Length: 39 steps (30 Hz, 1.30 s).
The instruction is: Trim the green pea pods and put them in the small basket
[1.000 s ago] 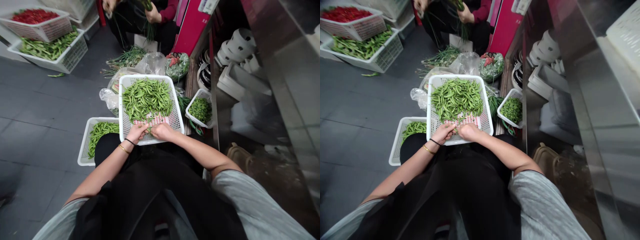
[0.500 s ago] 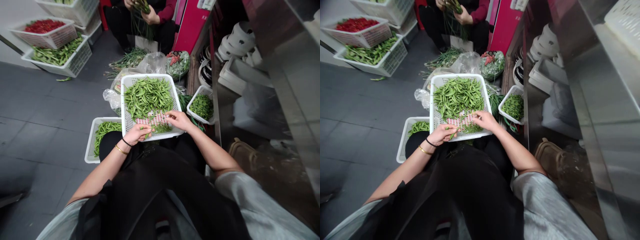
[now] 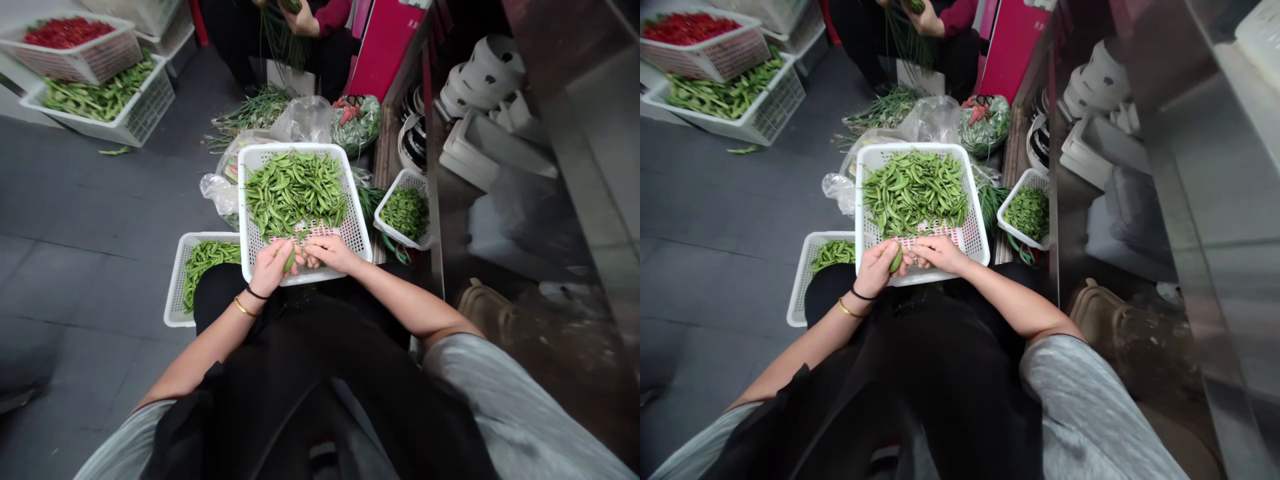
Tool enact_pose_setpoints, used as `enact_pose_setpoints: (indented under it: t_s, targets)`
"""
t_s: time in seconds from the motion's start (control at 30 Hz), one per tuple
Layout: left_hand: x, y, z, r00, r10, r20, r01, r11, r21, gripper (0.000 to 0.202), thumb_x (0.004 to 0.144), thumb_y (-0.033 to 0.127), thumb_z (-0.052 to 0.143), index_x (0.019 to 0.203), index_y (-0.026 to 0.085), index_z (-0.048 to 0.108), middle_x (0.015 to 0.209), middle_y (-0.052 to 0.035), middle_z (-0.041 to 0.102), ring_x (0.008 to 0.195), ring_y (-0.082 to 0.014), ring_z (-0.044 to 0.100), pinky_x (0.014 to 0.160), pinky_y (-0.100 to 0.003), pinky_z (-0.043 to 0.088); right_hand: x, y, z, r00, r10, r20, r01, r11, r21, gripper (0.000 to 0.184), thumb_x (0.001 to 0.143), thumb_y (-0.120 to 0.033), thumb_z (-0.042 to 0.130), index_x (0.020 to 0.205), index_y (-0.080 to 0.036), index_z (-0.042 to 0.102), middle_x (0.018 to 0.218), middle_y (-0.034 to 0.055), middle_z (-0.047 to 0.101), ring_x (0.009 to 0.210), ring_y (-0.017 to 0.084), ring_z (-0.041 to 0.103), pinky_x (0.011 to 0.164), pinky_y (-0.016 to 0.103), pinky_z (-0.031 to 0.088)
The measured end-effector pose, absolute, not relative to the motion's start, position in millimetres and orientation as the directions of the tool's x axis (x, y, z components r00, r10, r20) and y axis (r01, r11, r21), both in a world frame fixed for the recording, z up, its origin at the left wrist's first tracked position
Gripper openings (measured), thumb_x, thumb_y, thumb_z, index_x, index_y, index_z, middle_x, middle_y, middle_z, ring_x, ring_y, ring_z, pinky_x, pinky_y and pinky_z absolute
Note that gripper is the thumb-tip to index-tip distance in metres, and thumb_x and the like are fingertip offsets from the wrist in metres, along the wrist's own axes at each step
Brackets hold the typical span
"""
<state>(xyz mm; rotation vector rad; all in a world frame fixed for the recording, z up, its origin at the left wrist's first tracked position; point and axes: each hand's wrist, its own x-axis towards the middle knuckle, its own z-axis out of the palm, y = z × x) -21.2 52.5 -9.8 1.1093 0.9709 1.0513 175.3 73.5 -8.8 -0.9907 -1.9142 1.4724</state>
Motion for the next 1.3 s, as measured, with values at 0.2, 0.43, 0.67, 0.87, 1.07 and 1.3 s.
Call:
enact_pose_setpoints:
  t_s: [0.2, 0.43, 0.67, 0.87, 1.07, 1.3]
  targets:
    - [-41.8, 76.4, -36.7, -0.139, 0.971, -0.192, -0.444, 0.113, 0.889, 0.036, 0.079, 0.049, 0.061, 0.072, 0.015, 0.053, 0.058, -0.0032, 0.063, 0.038, -0.0091, 0.05, 0.031, -0.018, 0.028, 195.7, 115.2, -37.5, -0.592, 0.607, -0.531, 0.777, 0.253, -0.577, 0.027, 0.076, -0.041, 0.066, 0.081, -0.015, 0.069, 0.06, -0.0004, 0.065, 0.057, 0.012, 0.059, 0.059, 0.021, 0.041]
    - [-33.9, 66.3, -31.5, 0.377, 0.876, -0.3, -0.529, 0.47, 0.707, 0.035, 0.067, 0.038, 0.076, 0.076, 0.018, 0.05, 0.05, 0.0046, 0.051, 0.035, -0.0064, 0.04, 0.03, -0.014, 0.022, 146.7, 182.8, -81.3, -0.202, 0.874, -0.442, 0.973, 0.128, -0.19, 0.035, 0.092, -0.028, 0.043, 0.102, -0.005, 0.068, 0.107, 0.0224, 0.067, 0.093, 0.025, 0.065, 0.07, 0.027, 0.042]
    - [-23.6, 68.1, -46.8, 0.232, 0.778, -0.584, -0.272, 0.628, 0.729, 0.042, 0.063, 0.048, 0.076, 0.071, 0.013, 0.054, 0.044, 0.006, 0.046, 0.029, -0.0011, 0.024, 0.029, -0.015, 0.012, 166.9, 121.8, -43.4, -0.444, 0.849, -0.286, 0.885, 0.367, -0.286, 0.03, 0.092, -0.029, 0.042, 0.086, -0.016, 0.069, 0.091, 0.0081, 0.071, 0.084, 0.017, 0.062, 0.072, 0.024, 0.039]
    - [-8.2, 56.8, -42.6, 0.378, 0.811, -0.447, -0.153, 0.531, 0.833, 0.037, 0.06, 0.04, 0.081, 0.071, 0.013, 0.058, 0.036, 0.0094, 0.034, 0.031, -0.0022, 0.026, 0.033, -0.015, 0.016, 173.3, 52.6, -9.2, -0.812, 0.584, -0.015, 0.48, 0.652, -0.586, 0.026, 0.09, -0.027, 0.046, 0.075, -0.017, 0.065, 0.074, 0.0028, 0.067, 0.067, 0.012, 0.059, 0.063, 0.021, 0.039]
    - [-24.1, 48.1, -21.4, 0.571, 0.717, -0.4, -0.113, 0.551, 0.827, 0.034, 0.067, 0.034, 0.077, 0.088, 0.01, 0.066, 0.053, 0.0002, 0.056, 0.034, -0.0002, 0.028, 0.034, -0.015, 0.016, 207.3, 64.7, -6.7, -0.556, 0.817, -0.153, 0.362, 0.072, -0.93, 0.035, 0.088, -0.044, 0.048, 0.087, -0.014, 0.065, 0.061, -0.0009, 0.061, 0.046, 0.009, 0.053, 0.049, 0.02, 0.043]
    - [-23.0, 51.4, -17.1, 0.549, 0.717, -0.43, -0.093, 0.563, 0.821, 0.021, 0.068, 0.027, 0.07, 0.082, 0.011, 0.067, 0.055, -0.0047, 0.062, 0.03, -0.0015, 0.027, 0.031, -0.016, 0.013, 206.0, 62.9, 17.1, -0.499, 0.866, 0.037, 0.751, 0.453, -0.481, 0.042, 0.088, -0.046, 0.049, 0.117, -0.016, 0.058, 0.11, 0.0136, 0.062, 0.088, 0.02, 0.06, 0.074, 0.03, 0.046]
